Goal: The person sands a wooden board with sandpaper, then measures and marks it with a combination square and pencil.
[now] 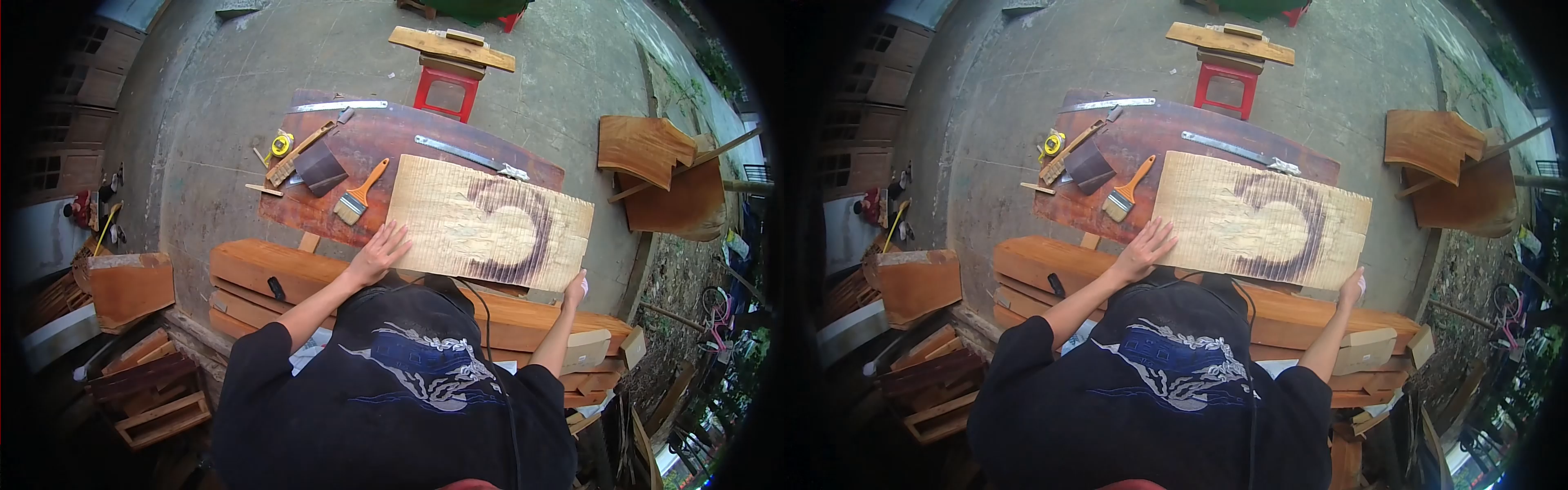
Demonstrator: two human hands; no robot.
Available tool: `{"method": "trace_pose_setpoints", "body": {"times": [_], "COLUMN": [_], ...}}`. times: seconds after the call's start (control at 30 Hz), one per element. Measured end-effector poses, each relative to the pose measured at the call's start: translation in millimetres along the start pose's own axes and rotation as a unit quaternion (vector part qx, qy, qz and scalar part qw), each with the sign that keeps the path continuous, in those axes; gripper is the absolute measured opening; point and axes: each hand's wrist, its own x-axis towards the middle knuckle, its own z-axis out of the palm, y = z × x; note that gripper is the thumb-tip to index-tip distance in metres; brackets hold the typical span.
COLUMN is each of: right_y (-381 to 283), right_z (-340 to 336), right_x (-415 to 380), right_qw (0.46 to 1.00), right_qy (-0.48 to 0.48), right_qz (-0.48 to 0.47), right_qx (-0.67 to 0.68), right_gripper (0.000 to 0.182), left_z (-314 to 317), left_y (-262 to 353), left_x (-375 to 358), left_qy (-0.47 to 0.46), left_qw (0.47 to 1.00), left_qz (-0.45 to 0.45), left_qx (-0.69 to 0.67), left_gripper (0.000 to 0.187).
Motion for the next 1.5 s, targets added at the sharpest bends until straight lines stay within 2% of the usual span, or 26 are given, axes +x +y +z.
{"method": "trace_pose_setpoints", "body": {"times": [0.17, 0.23, 0.33, 0.43, 0.47, 0.53, 0.57, 0.6, 0.63, 0.7, 0.77, 0.8, 0.93, 1.03, 1.07, 1.13, 1.23, 1.3, 1.33, 1.4, 1.43, 1.5], "right_y": [-40, -49, -141, -151, -155, -163, -169, -182, -187, -196, -191, -190, -207, -213, -212, -208, -206, -222, -228, -228, -230, -249], "right_z": [-45, -72, -111, -124, -129, -120, -114, -107, -98, -77, -53, -44, -28, -33, -33, -46, -55, -47, -36, -32, -25, -5], "right_x": [-16, -13, -72, -52, -47, -41, -37, -41, -38, -30, -10, -1, 6, 9, 8, -6, -35, -60, -67, -79, -85, -104], "right_qw": [0.995, 0.992, 0.986, 0.971, 0.974, 0.974, 0.97, 0.969, 0.964, 0.935, 0.897, 0.874, 0.842, 0.841, 0.832, 0.816, 0.816, 0.818, 0.809, 0.818, 0.818, 0.81], "right_qy": [-0.025, -0.029, -0.051, 0.051, 0.028, 0.073, 0.096, 0.097, 0.077, 0.039, 0.054, 0.06, 0.134, 0.109, 0.135, 0.087, 0.028, 0.018, 0.041, -0.059, -0.112, -0.142], "right_qz": [-0.094, -0.107, -0.09, -0.164, -0.139, -0.179, -0.199, -0.207, -0.194, -0.166, -0.219, -0.246, -0.175, -0.191, -0.176, -0.209, -0.206, -0.199, -0.187, -0.211, -0.221, -0.198], "right_qx": [0.012, 0.056, 0.134, 0.166, 0.177, 0.122, 0.096, 0.091, 0.166, 0.311, 0.381, 0.415, 0.492, 0.495, 0.509, 0.532, 0.54, 0.54, 0.555, 0.532, 0.519, 0.534], "right_gripper": [0.053, 0.047, 0.039, 0.035, 0.04, 0.044, 0.046, 0.061, 0.066, 0.075, 0.081, 0.084, 0.08, 0.084, 0.079, 0.072, 0.069, 0.068, 0.062, 0.061, 0.061, 0.061], "left_z": [-68, -95, -144, -169, -172, -170, -170, -170, -169, -159, -134, -121, -89, -84, -84, -98, -123, -124, -127, -145, -176, -202], "left_y": [26, 32, 45, 49, 48, 42, 41, 42, 43, 34, 18, 10, -16, -20, -19, -11, 10, 5, 4, -2, 12, 12], "left_x": [9, 10, 25, 43, 48, 58, 64, 70, 75, 96, 111, 117, 138, 146, 144, 139, 116, 103, 96, 74, 66, 38], "left_qy": [-0.025, 0.037, 0.116, 0.18, 0.19, 0.222, 0.225, 0.227, 0.228, 0.29, 0.318, 0.291, 0.322, 0.335, 0.356, 0.399, 0.455, 0.531, 0.582, 0.609, 0.62, 0.642], "left_qw": [0.994, 0.991, 0.983, 0.97, 0.968, 0.959, 0.954, 0.948, 0.939, 0.92, 0.898, 0.871, 0.884, 0.892, 0.888, 0.876, 0.848, 0.755, 0.734, 0.703, 0.727, 0.71], "left_qz": [-0.018, -0.004, 0.004, 0.002, -0.007, -0.01, -0.047, -0.084, -0.123, -0.099, -0.105, -0.122, -0.096, -0.133, -0.105, -0.047, -0.048, -0.012, -0.042, -0.089, -0.069, -0.099], "left_qx": [-0.107, -0.13, -0.143, -0.161, -0.166, -0.174, -0.191, -0.207, -0.225, -0.246, -0.285, -0.377, -0.324, -0.272, -0.271, -0.267, -0.266, -0.385, -0.349, -0.356, -0.287, -0.272], "left_gripper": [0.083, 0.073, 0.059, 0.05, 0.049, 0.046, 0.045, 0.044, 0.043, 0.041, 0.042, 0.038, 0.029, 0.023, 0.023, 0.026, 0.044, 0.029, 0.048, 0.064, 0.064, 0.04]}}
